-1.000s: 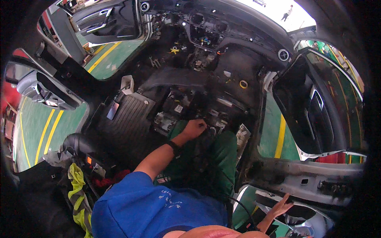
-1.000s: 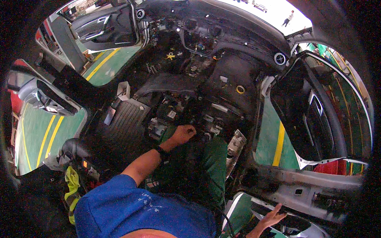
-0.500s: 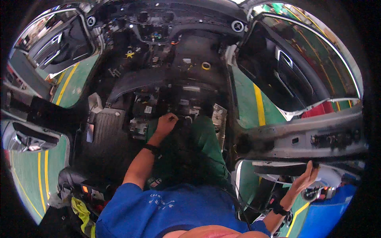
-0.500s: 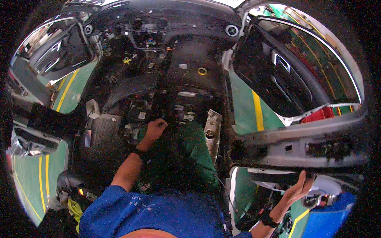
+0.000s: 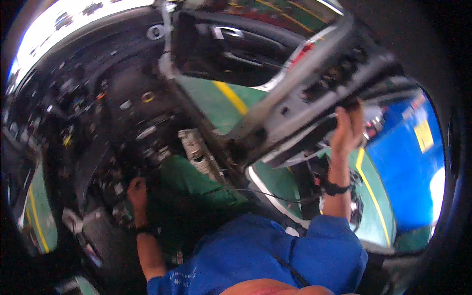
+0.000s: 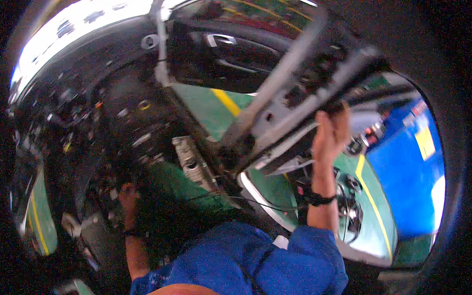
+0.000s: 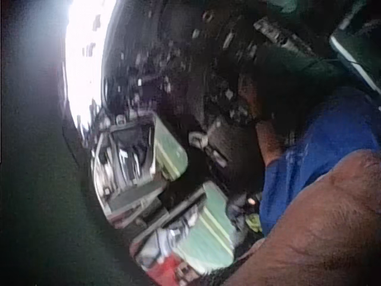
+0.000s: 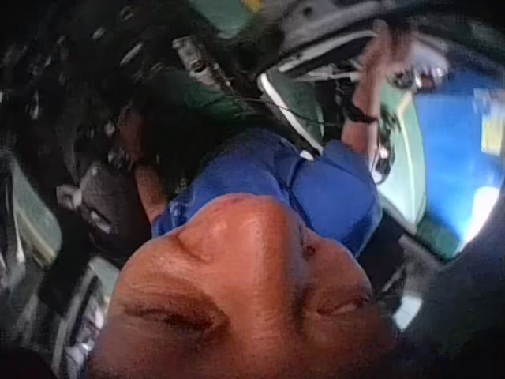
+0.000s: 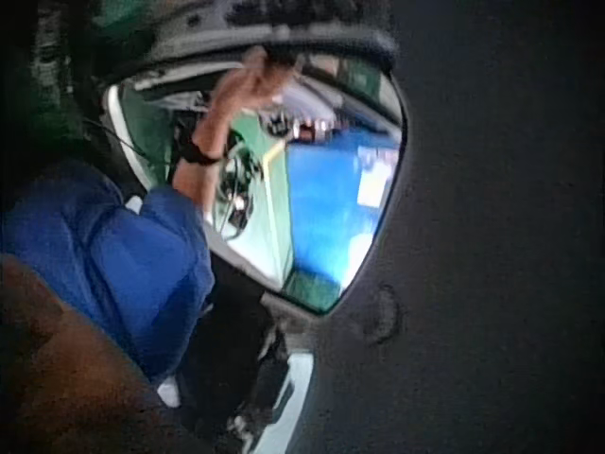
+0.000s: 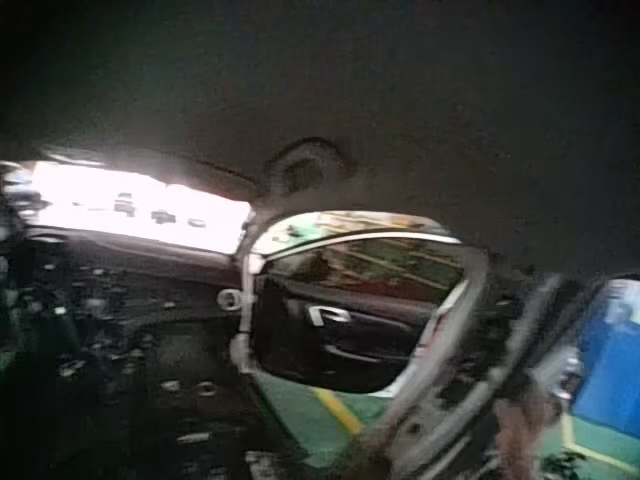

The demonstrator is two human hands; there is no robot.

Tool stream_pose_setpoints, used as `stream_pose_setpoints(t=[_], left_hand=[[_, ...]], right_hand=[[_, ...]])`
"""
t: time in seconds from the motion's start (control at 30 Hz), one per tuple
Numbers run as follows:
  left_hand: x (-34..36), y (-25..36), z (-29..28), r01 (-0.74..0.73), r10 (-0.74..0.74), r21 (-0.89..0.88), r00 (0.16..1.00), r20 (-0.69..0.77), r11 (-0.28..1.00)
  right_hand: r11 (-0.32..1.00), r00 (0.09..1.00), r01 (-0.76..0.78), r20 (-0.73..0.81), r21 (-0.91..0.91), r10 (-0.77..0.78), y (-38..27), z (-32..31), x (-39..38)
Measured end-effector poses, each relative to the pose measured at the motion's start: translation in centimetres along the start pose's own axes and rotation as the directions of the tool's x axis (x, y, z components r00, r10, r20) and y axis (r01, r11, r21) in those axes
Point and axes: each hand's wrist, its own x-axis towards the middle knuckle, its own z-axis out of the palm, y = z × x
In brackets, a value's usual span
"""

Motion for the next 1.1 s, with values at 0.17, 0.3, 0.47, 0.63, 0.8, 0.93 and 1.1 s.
stream_pose_setpoints(t=[0.17, 0.3, 0.47, 0.63, 0.8, 0.93, 1.1], left_hand=[[1.0, -4.8, -0.5, 0.28, -0.248, -0.338, 0.959, 0.135, 0.899], [1.7, -5.4, -0.3, 0.138, -0.115, -0.228, 0.987, 0.112, 0.964], [0.6, -1.7, -0.3, -0.106, 0.107, -0.034, 0.993, 0.046, 0.994], [0.5, 0.8, -0.5, -0.007, 0.021, -0.134, 0.994, 0.106, 0.991], [0.5, -0.2, -0.5, 0.034, -0.017, -0.175, 0.995, 0.099, 0.984], [0.8, -1.6, -0.4, 0.059, -0.047, -0.122, 0.994, 0.098, 0.991], [0.8, -1.0, -0.4, 0.086, -0.083, -0.027, 0.993, 0.079, 0.996]], right_hand=[[0.959, 0.986, -0.161, 0.004, -0.235, 0.167, 2.0, 0.2, -3.4], [0.924, 0.959, -0.262, 0.036, -0.28, 0.282, 3.9, 1.0, -5.2], [0.781, 0.887, -0.393, 0.022, -0.485, 0.461, 7.8, 0.3, -8.9], [0.696, 0.833, -0.434, 0.041, -0.572, 0.552, 11.5, 0.5, -12.8], [0.689, 0.795, -0.436, 0.111, -0.579, 0.596, 9.8, 0.1, -11.1], [0.869, 0.93, -0.263, 0.13, -0.419, 0.344, 4.3, 0.3, -6.0], [0.944, 0.977, -0.059, 0.174, -0.324, 0.121, -2.4, 0.4, -0.4]])
